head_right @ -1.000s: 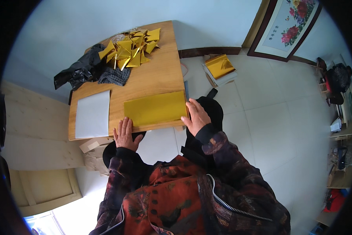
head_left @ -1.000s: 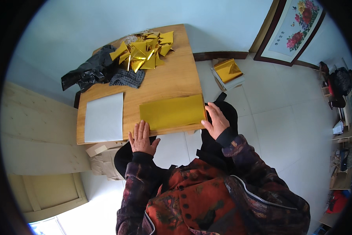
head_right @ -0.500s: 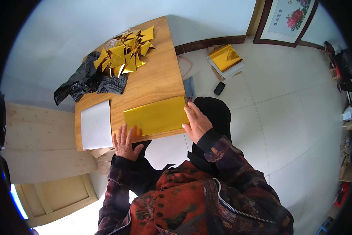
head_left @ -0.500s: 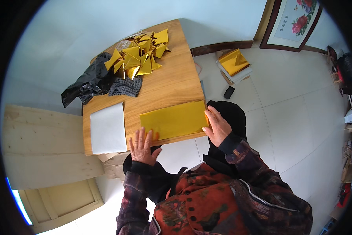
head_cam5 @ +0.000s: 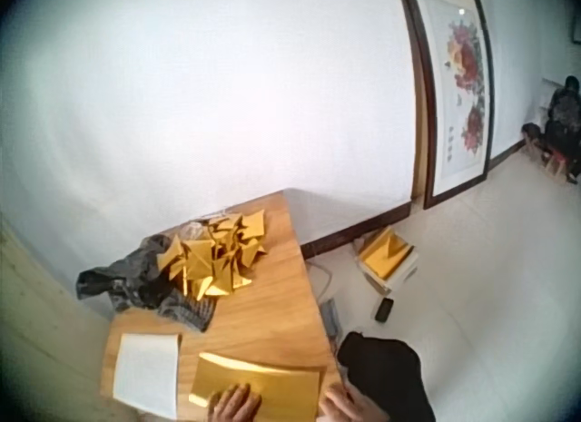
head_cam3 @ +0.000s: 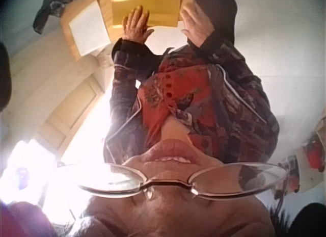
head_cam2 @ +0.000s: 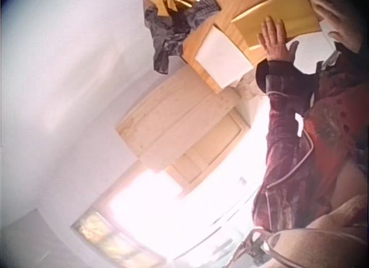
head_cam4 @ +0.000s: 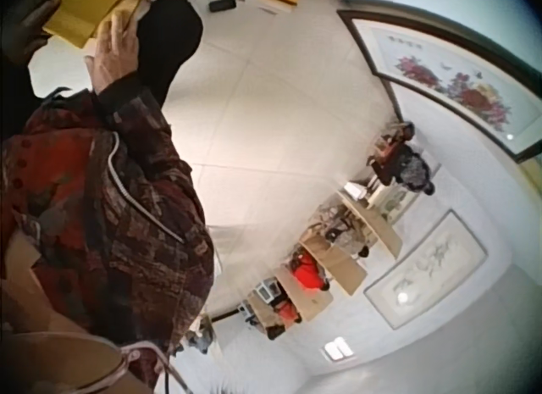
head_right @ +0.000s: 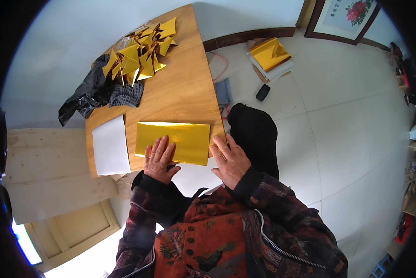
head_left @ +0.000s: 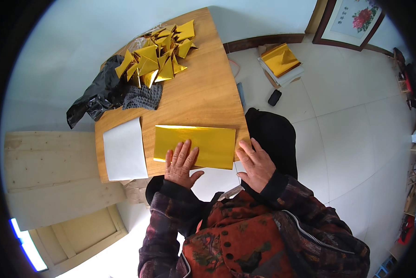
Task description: The person folds a gold sheet of paper into a triangular packet by hand, pressing creases and tucking flaps. The finished packet is placed on the table among others, and the person begins folding another sheet.
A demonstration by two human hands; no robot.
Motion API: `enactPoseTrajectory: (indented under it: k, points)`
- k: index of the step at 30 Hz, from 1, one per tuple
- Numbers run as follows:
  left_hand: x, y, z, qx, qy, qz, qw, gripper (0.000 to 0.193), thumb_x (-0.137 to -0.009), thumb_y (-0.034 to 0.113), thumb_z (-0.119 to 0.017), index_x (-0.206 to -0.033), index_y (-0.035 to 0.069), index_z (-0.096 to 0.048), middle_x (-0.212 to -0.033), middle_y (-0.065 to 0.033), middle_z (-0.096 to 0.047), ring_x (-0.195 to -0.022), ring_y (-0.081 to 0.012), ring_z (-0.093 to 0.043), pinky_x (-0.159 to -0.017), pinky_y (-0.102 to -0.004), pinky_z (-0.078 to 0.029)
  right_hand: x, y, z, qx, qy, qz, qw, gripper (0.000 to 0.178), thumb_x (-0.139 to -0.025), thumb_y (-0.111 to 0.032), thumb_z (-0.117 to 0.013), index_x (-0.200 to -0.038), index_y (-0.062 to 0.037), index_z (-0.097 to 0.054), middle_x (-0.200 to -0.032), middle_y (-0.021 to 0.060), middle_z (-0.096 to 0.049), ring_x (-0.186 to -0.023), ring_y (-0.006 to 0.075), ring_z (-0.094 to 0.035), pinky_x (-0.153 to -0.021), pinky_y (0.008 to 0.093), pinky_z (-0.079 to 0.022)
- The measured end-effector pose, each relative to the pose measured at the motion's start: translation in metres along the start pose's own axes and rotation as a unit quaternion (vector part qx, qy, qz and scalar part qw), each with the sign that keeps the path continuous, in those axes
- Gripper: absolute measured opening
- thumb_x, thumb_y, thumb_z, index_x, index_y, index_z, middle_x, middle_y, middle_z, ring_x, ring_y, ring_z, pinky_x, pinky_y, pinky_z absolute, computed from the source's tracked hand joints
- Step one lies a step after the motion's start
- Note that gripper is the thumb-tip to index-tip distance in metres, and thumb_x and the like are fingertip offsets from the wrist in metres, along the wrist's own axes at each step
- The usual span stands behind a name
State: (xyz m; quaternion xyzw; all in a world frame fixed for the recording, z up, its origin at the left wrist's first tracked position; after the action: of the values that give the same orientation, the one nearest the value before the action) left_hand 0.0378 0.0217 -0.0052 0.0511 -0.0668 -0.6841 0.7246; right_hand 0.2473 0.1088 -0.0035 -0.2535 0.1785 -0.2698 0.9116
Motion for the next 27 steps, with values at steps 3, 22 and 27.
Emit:
enactPoseTrajectory:
  k: [3, 22, 27]
  points:
    - [0.000, 0.000, 0.006, -0.006, 0.005, -0.020, 1.000, 0.085, -0.070, 0.034, -0.079, -0.145, 0.024, -0.040, -0.156, -0.0043, -0.030, -0.143, -0.0259, -0.029, -0.115, -0.0518, -0.019, -0.004, 0.003, 0.010, -0.008, 0.033, 0.000, 0.999, 0.067, -0.068, -0.018, -0.080, -0.126, -0.0014, -0.051, -0.145, 0.0154, -0.036, -0.134, 0.0408, -0.035, -0.103, 0.0471, -0.039]
    - [-0.011, 0.057, -0.008, 0.067, 0.152, -0.098, 0.981, 0.039, -0.076, 0.006, -0.063, -0.114, 0.016, -0.068, -0.127, -0.0030, -0.063, -0.123, -0.0214, -0.056, -0.106, -0.0379, -0.038, -0.065, 0.040, 0.009, -0.162, 0.069, -0.042, 0.983, 0.022, -0.076, 0.008, -0.058, -0.094, -0.0035, -0.061, -0.144, 0.0196, -0.041, -0.135, 0.0439, -0.035, -0.108, 0.0465, -0.034]
    - [-0.012, 0.057, -0.008, 0.065, 0.133, -0.100, 0.984, 0.037, -0.078, 0.006, -0.061, -0.113, 0.015, -0.069, -0.127, -0.0034, -0.063, -0.124, -0.0212, -0.056, -0.107, -0.0377, -0.037, -0.066, 0.051, 0.014, -0.215, 0.115, -0.087, 0.966, 0.020, -0.076, 0.010, -0.056, -0.091, -0.0031, -0.058, -0.143, 0.0196, -0.043, -0.133, 0.0428, -0.038, -0.107, 0.0445, -0.035]
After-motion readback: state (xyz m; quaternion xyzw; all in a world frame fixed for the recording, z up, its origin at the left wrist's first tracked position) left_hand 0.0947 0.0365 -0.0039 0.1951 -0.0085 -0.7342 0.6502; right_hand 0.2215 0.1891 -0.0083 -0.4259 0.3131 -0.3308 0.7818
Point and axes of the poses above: each hand's wrist, its own x-axis away from the middle knuckle, its own z-axis out of the back of the hand, y = z × x, the point moved 7 cm from there along -x, towards the middle knuckle
